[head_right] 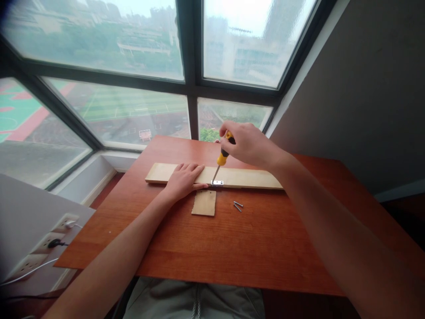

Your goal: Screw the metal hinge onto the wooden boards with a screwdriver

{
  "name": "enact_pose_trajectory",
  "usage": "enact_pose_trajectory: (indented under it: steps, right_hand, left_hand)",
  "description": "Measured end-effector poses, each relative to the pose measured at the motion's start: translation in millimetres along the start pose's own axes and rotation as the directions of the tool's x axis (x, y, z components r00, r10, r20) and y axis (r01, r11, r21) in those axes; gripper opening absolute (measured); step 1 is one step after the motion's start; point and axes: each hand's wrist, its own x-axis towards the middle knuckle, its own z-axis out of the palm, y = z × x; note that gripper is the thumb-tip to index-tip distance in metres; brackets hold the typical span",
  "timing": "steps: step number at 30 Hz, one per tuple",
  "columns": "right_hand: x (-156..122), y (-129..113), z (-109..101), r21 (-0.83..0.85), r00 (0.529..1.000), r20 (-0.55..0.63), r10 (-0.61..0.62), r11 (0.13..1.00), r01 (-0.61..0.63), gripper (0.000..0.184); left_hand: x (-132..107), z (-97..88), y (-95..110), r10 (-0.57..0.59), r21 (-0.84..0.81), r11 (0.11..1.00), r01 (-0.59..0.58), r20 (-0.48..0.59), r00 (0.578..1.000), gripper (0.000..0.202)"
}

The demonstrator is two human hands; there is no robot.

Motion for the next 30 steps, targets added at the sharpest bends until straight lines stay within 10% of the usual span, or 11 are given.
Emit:
enact_pose_trajectory:
  steps: [20,30]
  right_hand:
    - [-10,16,-5,-0.055,0.995,0.087,0.039,0.998,-0.035,0.018]
    - [-12,9,0,0.026,0.996,-0.08,0.03,0.999,-0.028,0.025]
  left_hand:
    - [0,-0.5,0,-0.002,0.008,1.0,0.002,0.002,1.0,0.071]
    - [-1,-0.7,0,-0.009,0.023,1.0,0.009,0.009,1.0,0.07]
